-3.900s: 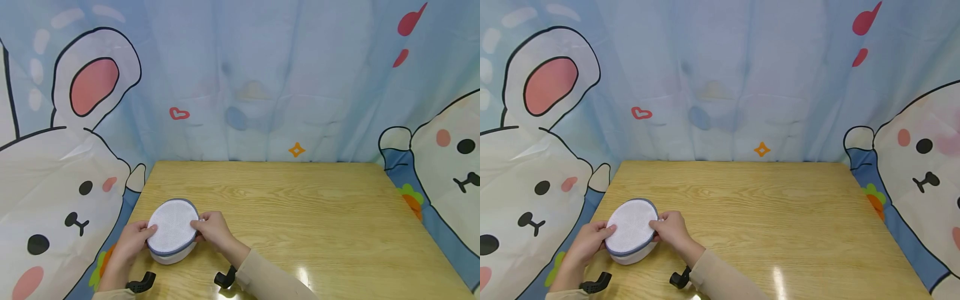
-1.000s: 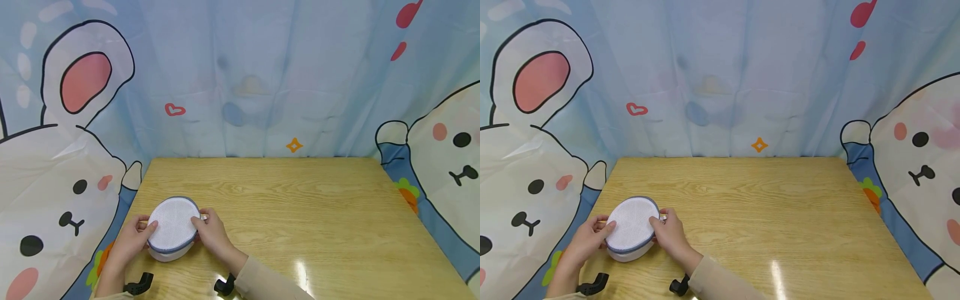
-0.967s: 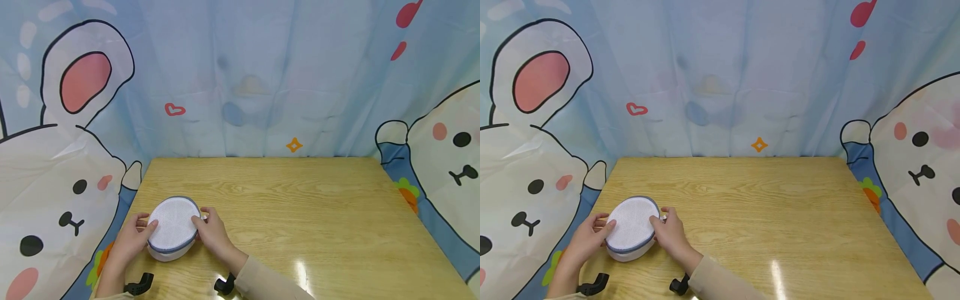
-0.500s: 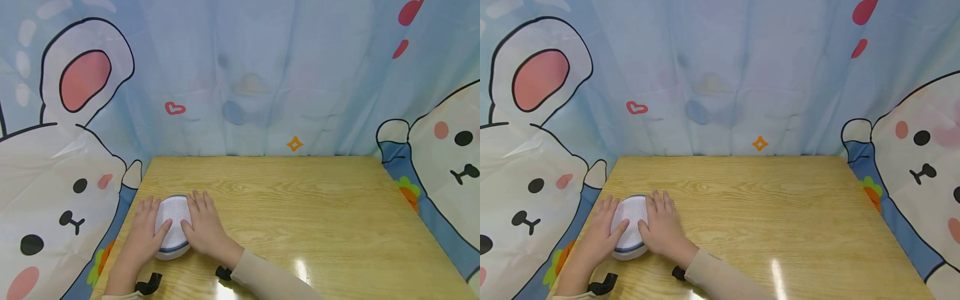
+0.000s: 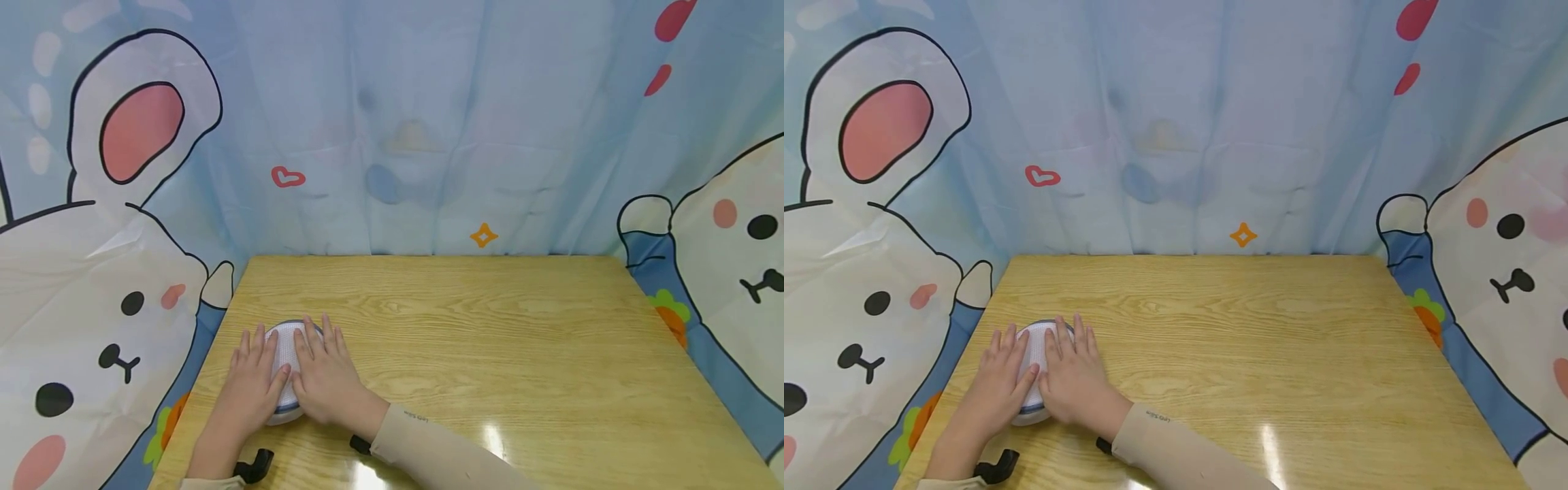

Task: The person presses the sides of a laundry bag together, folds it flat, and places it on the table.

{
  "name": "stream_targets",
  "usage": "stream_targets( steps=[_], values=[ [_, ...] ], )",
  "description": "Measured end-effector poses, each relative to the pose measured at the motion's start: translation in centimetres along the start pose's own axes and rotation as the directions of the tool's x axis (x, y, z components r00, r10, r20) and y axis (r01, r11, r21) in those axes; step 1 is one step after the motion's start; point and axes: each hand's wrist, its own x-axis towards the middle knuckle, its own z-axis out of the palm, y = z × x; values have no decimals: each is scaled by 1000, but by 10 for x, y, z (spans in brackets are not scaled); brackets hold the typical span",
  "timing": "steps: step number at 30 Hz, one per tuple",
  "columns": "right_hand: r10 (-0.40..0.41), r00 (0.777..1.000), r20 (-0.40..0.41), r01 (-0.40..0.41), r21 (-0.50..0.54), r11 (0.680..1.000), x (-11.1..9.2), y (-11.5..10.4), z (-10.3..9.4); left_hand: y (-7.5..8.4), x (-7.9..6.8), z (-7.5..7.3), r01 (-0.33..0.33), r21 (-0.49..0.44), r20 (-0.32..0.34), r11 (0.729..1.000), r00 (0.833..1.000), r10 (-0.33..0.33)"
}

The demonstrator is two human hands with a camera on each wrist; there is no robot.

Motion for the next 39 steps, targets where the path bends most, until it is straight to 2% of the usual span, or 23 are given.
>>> stream_targets(
  steps=[9, 21, 39],
  values=[
    [13, 999, 39, -11, -54, 998, 1, 3, 9, -3, 1, 11, 20, 27, 30, 999, 999, -21],
    [34, 996, 79, -35, 6, 999, 2, 5, 17, -2, 3, 21, 25, 32, 41, 999, 999, -27],
    [57, 988, 141, -58, 1, 998, 4, 9, 26, -2, 2, 31, 41, 42, 92, 998, 995, -45]
  ],
)
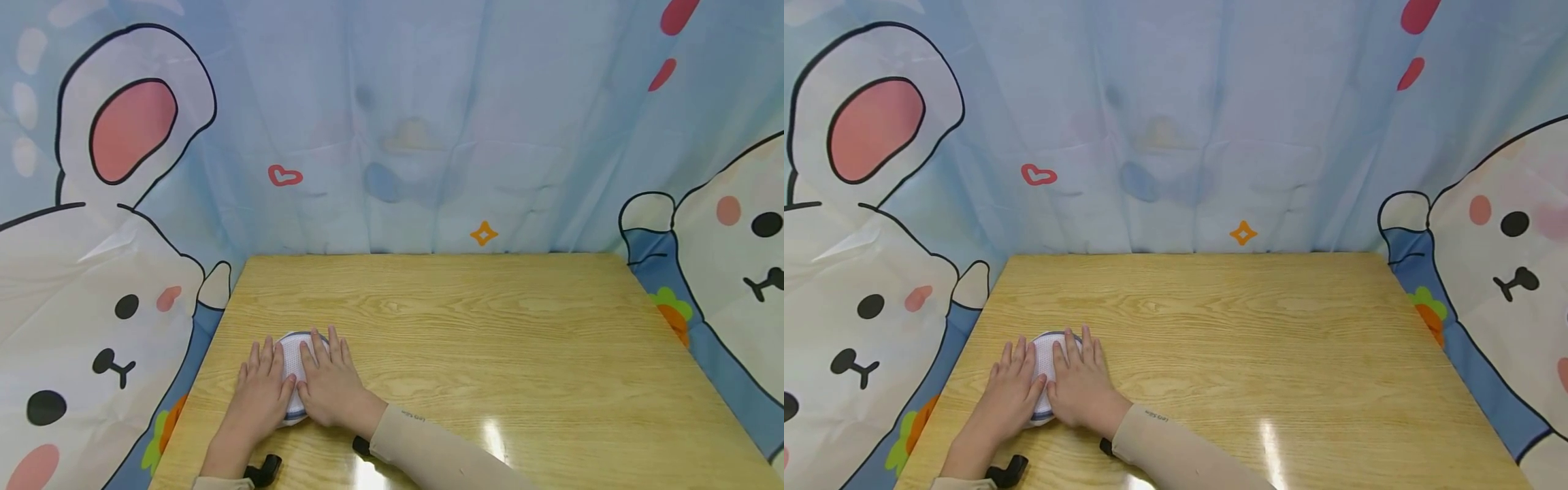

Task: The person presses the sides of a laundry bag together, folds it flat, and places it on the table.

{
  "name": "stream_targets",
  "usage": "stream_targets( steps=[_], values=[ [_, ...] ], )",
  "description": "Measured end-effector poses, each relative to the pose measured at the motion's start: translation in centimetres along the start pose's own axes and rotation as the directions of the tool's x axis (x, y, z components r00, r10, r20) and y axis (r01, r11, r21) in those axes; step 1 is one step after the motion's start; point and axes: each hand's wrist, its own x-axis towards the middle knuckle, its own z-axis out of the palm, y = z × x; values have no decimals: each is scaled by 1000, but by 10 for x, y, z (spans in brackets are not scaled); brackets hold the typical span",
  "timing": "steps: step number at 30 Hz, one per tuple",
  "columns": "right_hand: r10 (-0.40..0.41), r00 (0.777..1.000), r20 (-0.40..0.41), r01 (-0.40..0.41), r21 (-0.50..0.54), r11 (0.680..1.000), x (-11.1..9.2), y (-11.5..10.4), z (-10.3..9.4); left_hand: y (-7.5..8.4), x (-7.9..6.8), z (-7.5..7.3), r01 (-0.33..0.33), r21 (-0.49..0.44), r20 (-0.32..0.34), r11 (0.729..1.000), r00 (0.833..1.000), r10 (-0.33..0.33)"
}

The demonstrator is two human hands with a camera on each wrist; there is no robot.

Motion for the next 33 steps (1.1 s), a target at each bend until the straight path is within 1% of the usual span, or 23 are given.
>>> stream_targets(
  steps=[8, 13, 15, 24, 33],
  values=[
    [9, 999, 33, -10, 33, 999, 2, 1, 2, -3, 0, 7, 8, -10, 5, 1000, 1000, -8],
    [18, 999, 50, -19, 27, 999, 3, 1, 4, -4, 1, 11, 11, -14, 2, 1000, 1000, -11],
    [20, 998, 56, -22, 24, 999, 3, 0, 5, -5, 2, 12, 16, -16, 11, 1000, 1000, -15],
    [29, 996, 84, -31, 14, 999, 4, -1, 5, -5, 2, 14, 29, -19, 37, 999, 999, -29],
    [43, 993, 114, -45, 14, 999, 4, -3, 4, -5, 2, 12, 41, -26, 56, 999, 998, -39]
  ],
)
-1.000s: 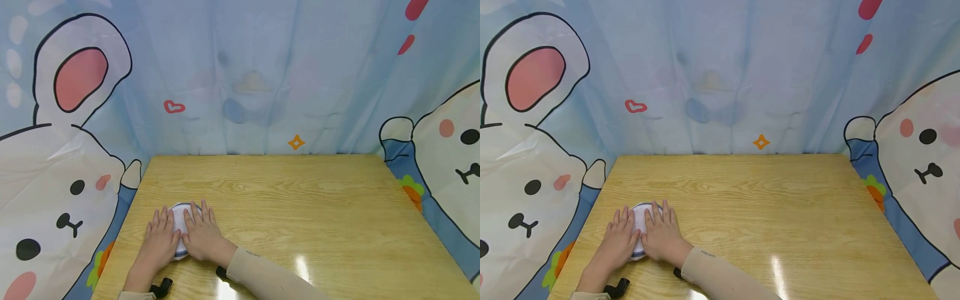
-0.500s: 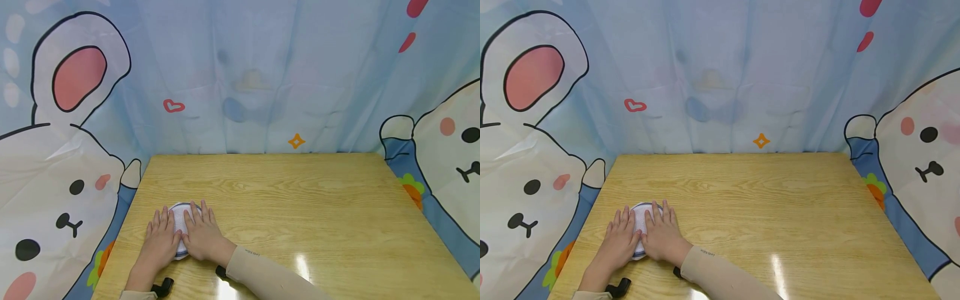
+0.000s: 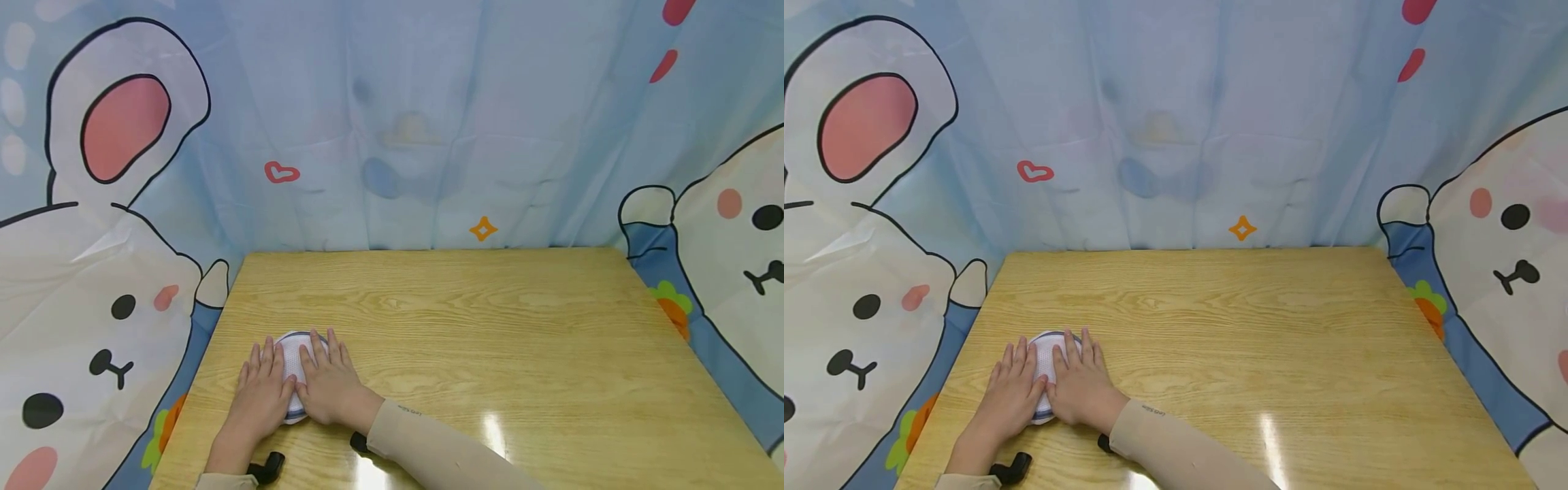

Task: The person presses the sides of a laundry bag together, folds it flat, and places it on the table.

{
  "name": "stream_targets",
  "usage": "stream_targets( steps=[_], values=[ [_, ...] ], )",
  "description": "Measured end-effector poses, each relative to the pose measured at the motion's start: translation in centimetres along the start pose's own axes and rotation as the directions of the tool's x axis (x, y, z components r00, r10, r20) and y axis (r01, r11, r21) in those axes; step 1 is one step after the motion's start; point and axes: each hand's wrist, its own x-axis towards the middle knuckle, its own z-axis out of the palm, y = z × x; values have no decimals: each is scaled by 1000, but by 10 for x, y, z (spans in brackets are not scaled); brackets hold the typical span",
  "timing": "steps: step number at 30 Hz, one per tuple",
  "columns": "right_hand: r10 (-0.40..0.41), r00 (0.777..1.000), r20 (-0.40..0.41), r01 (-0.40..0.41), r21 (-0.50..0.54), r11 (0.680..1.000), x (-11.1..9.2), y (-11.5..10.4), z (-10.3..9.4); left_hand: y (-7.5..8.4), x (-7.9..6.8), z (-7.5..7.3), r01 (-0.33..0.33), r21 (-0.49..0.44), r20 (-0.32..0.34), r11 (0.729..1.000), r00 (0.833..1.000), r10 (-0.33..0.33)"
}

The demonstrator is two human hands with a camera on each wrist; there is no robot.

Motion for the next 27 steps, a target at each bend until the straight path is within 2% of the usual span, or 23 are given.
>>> stream_targets(
  steps=[27],
  values=[
    [34, 999, 32, -34, 4, 999, 5, -3, 4, -3, 4, 0, 13, -23, 32, 1000, 999, -12]
  ],
)
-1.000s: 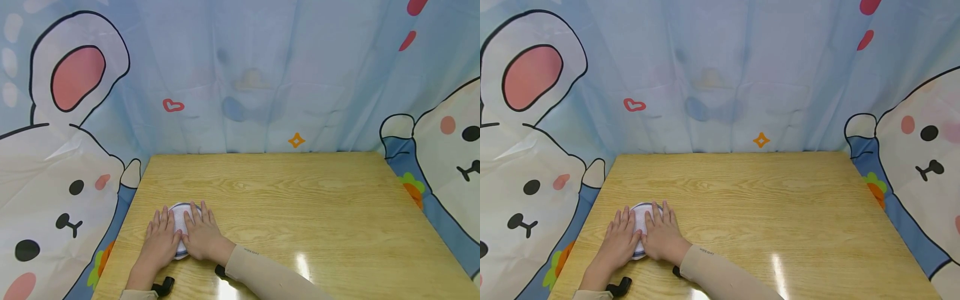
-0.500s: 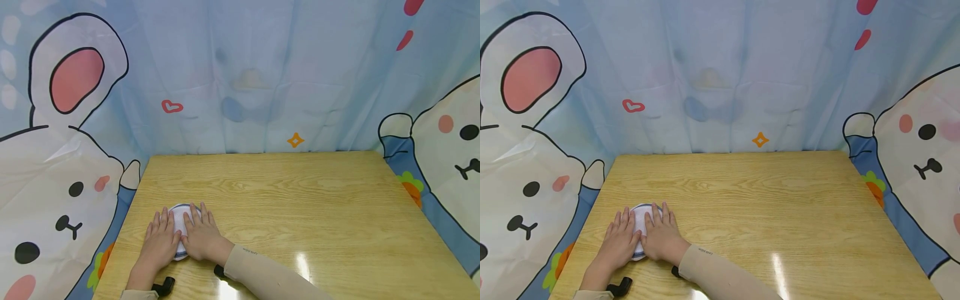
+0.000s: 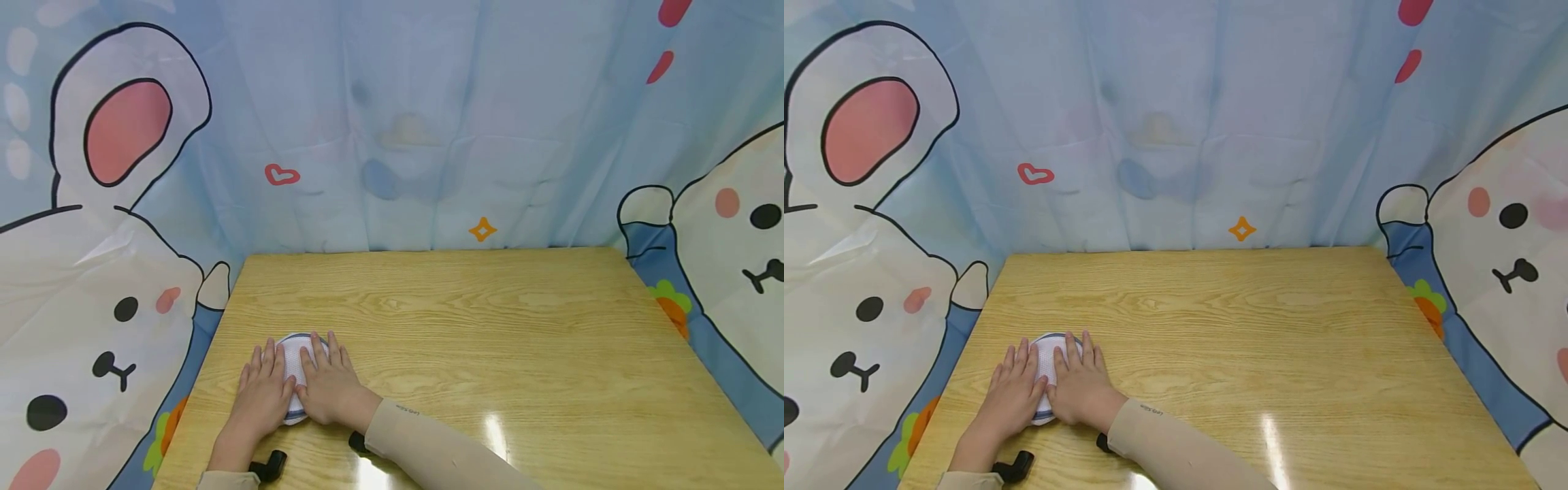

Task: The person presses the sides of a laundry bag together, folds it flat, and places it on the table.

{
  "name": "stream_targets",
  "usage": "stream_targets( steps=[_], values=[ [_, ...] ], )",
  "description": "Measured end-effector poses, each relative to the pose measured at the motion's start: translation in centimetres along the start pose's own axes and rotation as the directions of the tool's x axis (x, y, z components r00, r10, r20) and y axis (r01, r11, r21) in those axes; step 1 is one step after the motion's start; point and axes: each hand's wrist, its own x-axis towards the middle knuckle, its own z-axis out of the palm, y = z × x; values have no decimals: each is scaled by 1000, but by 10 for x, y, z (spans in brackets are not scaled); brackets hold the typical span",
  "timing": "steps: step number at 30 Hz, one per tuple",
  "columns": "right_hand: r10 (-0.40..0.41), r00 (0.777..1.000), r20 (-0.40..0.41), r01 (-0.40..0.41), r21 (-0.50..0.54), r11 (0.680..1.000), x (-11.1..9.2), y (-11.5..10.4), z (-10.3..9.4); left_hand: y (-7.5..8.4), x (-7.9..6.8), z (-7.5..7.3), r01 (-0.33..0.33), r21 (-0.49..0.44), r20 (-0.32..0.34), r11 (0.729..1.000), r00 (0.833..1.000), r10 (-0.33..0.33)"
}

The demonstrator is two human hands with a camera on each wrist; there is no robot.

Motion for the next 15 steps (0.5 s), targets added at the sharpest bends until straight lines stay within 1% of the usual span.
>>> stream_targets(
  steps=[5, 8, 15],
  values=[
    [-3, 1000, 1, 3, 10, 1000, 1, 0, 1, -3, 2, 2, 4, -17, 9, 1000, 1000, -4],
    [-3, 1000, 1, 3, 15, 1000, 1, 0, 0, -4, 3, 2, 3, -21, 4, 1000, 1000, -3],
    [-7, 1000, 2, 7, 23, 1000, 3, 0, -1, -2, 4, -1, 5, -16, 0, 1000, 1000, -5]
  ],
)
